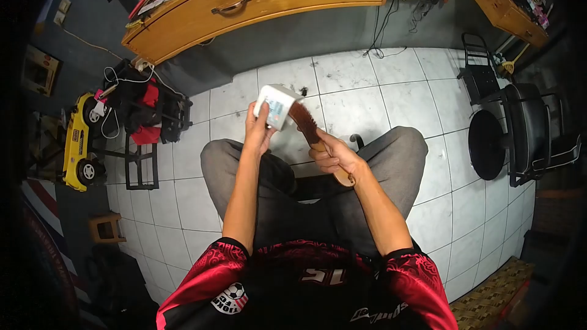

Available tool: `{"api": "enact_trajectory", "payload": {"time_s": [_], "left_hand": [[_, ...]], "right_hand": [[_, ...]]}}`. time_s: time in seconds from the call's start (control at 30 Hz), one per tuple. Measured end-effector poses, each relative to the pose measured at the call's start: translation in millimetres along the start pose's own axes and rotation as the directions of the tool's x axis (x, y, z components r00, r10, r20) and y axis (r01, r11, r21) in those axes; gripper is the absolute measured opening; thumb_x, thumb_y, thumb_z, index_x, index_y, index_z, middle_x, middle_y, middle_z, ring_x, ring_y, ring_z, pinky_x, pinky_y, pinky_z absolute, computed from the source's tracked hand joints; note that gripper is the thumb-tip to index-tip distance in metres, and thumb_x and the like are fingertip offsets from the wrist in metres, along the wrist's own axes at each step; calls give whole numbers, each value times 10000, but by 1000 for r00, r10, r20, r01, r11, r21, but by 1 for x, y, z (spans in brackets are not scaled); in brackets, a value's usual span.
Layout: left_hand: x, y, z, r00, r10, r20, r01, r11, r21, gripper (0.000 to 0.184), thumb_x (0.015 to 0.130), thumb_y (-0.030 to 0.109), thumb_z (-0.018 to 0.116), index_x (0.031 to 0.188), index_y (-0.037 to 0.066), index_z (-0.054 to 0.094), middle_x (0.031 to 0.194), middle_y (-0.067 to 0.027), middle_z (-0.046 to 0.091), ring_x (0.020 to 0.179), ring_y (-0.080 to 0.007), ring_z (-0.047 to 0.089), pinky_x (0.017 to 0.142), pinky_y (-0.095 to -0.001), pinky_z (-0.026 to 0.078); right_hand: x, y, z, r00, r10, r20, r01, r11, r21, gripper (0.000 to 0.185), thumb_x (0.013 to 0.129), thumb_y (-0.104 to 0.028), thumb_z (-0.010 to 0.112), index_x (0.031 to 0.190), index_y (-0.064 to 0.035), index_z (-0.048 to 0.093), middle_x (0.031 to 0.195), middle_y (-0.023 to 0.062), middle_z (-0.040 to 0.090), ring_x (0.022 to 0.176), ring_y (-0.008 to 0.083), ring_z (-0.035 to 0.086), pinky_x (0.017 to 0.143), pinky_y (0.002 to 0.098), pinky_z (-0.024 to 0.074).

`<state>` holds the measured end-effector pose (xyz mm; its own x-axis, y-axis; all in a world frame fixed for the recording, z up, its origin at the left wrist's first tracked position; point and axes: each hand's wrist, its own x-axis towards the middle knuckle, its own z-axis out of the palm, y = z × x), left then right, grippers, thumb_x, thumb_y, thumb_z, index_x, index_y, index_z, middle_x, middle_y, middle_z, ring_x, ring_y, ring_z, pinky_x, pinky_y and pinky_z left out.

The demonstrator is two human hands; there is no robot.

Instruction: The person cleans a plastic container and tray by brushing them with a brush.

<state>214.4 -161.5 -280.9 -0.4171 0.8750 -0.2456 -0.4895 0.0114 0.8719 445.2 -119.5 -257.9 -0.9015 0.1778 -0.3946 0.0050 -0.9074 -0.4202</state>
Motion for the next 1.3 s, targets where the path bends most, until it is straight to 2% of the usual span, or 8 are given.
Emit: {"api": "enact_trajectory", "payload": {"time_s": [0.23,0.37,0.43,0.77,0.97,1.1,1.17,1.3], "left_hand": [[4,3,-21,961,-26,-275,-29,981,-194,426,945,352,593,1259,118,426,1165,-84,568,1077,-227,586,826,-444,556],[-3,6,-4,1000,0,3,2,936,-352,316,958,260,592,1214,121,470,1143,-67,579,1035,-189,592,807,-367,537],[-9,1,2,981,7,192,-15,999,40,274,957,237,595,1193,131,504,1124,-48,584,997,-158,586,791,-347,530],[6,3,-23,991,50,-127,-83,959,-270,358,977,300,540,1279,135,439,1206,-62,559,1087,-211,584,921,-402,528],[-6,-2,-5,977,23,210,32,966,-256,393,960,263,580,1299,137,425,1214,-47,556,1112,-196,560,936,-375,482],[-6,-7,-7,965,-29,259,77,981,-176,431,964,273,572,1341,159,398,1256,-54,534,1153,-210,533,948,-408,475],[-1,-4,-9,988,6,155,38,960,-276,479,961,314,569,1363,140,373,1284,-84,513,1177,-243,523,965,-431,470],[9,1,-28,996,-78,-53,40,858,-512,714,917,500,564,1412,61,297,1358,-183,441,1251,-347,472,1026,-502,435]], "right_hand": [[-9,-4,2,966,-167,197,141,980,139,494,1023,-449,309,1450,-201,323,609,-30,372,338,26,258,292,163,221],[0,-1,6,999,-50,-3,50,996,-76,493,1016,-444,311,1419,-166,361,636,-13,404,346,37,281,295,176,234],[-1,2,11,1000,7,28,-3,990,-142,487,1016,-428,301,1389,-129,395,647,-9,418,348,39,292,293,183,243],[-15,-1,3,990,-133,49,129,988,85,434,1024,-361,296,1309,-84,470,541,-14,390,285,52,280,244,197,263],[0,11,-9,991,-112,79,112,994,3,429,1010,-372,305,1193,-49,519,530,17,423,279,84,340,238,233,312],[1,12,-22,977,-150,148,98,946,310,447,1024,-361,269,1231,-13,458,539,34,441,278,111,387,242,274,345],[-2,3,-28,883,-229,410,7,879,476,450,1027,-354,253,1283,-26,425,571,30,450,291,104,393,241,266,328],[-23,-11,-3,911,-413,11,395,877,273,489,1025,-402,265,1290,-30,438,534,-6,368,292,83,332,244,253,312]]}}
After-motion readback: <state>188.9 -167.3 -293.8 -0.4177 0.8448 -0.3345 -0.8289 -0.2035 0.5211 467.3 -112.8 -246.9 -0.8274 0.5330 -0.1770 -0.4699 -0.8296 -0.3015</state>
